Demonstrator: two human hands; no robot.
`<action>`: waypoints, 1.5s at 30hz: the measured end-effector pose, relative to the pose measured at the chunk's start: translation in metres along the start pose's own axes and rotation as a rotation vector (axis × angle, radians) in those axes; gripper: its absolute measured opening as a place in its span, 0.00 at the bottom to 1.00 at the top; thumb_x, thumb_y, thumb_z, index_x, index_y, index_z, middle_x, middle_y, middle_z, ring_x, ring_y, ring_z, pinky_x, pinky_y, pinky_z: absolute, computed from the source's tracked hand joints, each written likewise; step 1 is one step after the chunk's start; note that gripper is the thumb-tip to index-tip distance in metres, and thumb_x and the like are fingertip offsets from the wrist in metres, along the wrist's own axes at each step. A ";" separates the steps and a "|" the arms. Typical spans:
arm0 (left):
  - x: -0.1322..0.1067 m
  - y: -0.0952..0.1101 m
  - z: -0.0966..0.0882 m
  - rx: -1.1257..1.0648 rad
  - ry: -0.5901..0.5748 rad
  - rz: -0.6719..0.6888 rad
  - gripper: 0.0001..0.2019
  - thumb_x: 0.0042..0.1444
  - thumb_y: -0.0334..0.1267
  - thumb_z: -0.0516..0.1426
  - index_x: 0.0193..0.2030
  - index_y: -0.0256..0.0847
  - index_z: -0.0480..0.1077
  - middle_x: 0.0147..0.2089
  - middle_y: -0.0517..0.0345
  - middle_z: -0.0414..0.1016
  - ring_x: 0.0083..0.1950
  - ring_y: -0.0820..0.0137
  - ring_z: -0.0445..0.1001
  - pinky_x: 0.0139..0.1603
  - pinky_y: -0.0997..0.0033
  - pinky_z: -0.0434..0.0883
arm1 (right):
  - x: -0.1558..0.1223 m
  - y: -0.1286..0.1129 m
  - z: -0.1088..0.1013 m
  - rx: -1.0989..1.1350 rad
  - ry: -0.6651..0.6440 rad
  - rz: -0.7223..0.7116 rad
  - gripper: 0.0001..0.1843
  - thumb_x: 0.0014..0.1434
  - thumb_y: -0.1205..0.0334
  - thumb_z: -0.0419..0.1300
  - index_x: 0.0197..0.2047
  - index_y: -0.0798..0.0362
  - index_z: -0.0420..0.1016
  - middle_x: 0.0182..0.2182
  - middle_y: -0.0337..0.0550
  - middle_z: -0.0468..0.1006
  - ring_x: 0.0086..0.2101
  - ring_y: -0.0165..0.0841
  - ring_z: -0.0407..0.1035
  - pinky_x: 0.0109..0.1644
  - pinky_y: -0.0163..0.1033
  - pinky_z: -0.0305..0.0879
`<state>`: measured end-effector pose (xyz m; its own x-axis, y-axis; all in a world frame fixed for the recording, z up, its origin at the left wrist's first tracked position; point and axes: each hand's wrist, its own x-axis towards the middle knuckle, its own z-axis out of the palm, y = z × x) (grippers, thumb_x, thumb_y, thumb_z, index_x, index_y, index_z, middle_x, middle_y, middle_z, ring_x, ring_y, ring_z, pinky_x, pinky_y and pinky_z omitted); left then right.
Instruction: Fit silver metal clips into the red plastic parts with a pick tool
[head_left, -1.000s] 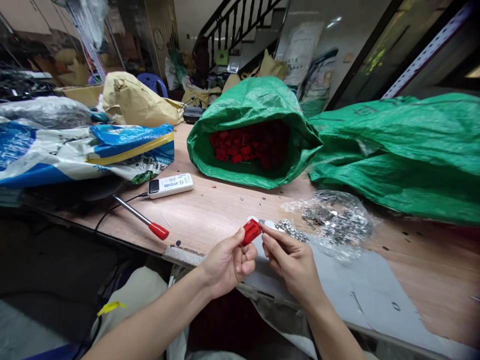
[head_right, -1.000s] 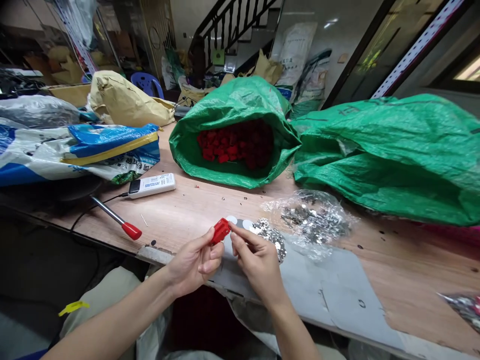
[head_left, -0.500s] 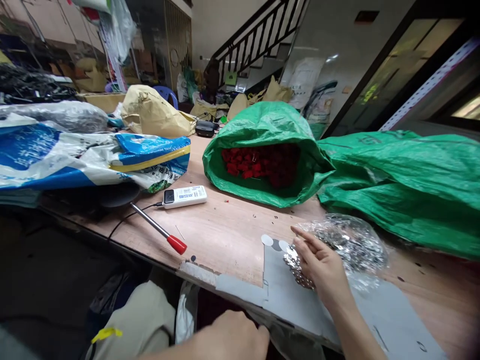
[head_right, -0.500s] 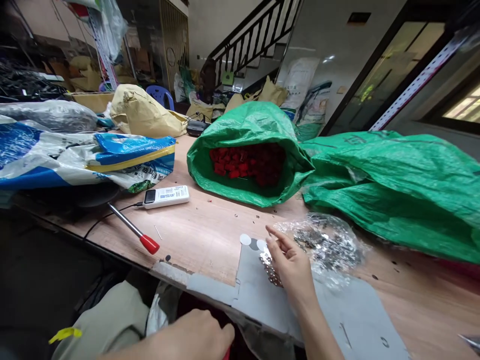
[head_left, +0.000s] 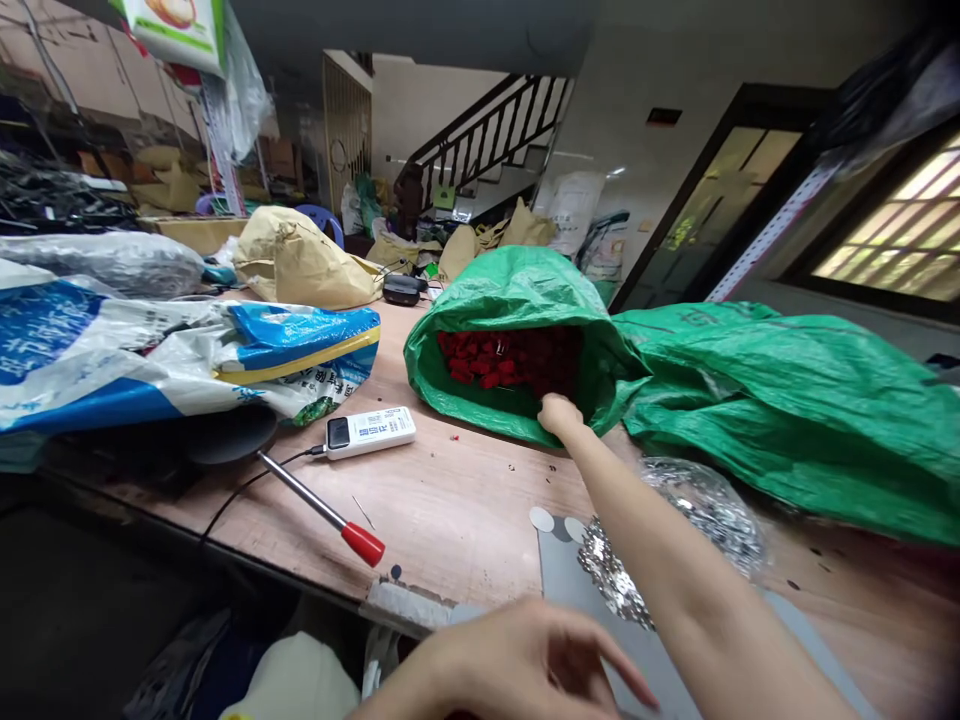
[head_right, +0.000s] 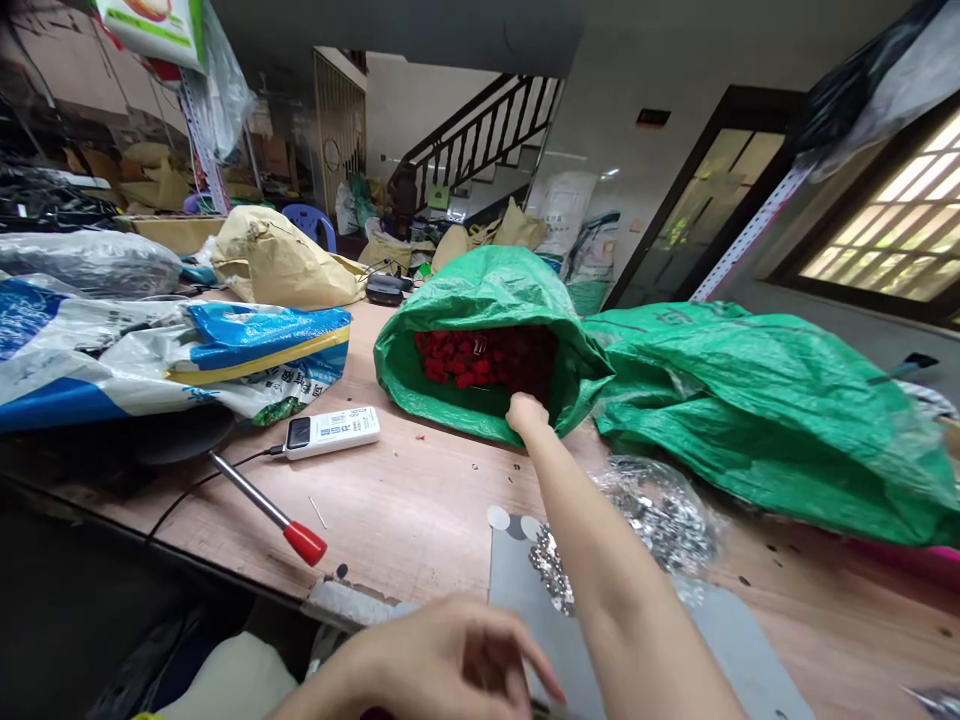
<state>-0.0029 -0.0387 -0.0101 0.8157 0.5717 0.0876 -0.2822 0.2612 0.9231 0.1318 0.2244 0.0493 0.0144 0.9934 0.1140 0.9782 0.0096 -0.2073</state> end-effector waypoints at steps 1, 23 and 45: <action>0.002 0.007 -0.003 -0.074 0.110 0.037 0.31 0.44 0.57 0.69 0.50 0.38 0.74 0.30 0.55 0.75 0.28 0.71 0.74 0.31 0.72 0.71 | 0.000 0.000 -0.002 0.024 -0.011 -0.010 0.16 0.55 0.77 0.59 0.47 0.68 0.79 0.46 0.67 0.77 0.47 0.48 0.73 0.47 0.43 0.67; 0.008 0.001 -0.001 0.452 0.612 0.105 0.18 0.64 0.44 0.56 0.59 0.45 0.62 0.62 0.44 0.64 0.38 0.70 0.76 0.36 0.69 0.74 | -0.204 0.098 -0.036 0.368 0.122 0.066 0.13 0.64 0.60 0.56 0.44 0.56 0.80 0.39 0.50 0.80 0.36 0.37 0.72 0.34 0.36 0.60; 0.008 0.006 -0.013 0.240 0.633 0.190 0.22 0.55 0.40 0.66 0.57 0.42 0.72 0.54 0.49 0.75 0.46 0.68 0.77 0.43 0.74 0.76 | -0.221 0.105 -0.031 0.682 0.450 0.110 0.17 0.53 0.48 0.65 0.32 0.55 0.76 0.22 0.41 0.70 0.23 0.32 0.61 0.29 0.37 0.56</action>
<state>-0.0046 -0.0222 -0.0087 0.2922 0.9523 0.0881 -0.2122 -0.0253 0.9769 0.2374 0.0026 0.0329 0.3261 0.8533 0.4069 0.6281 0.1262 -0.7679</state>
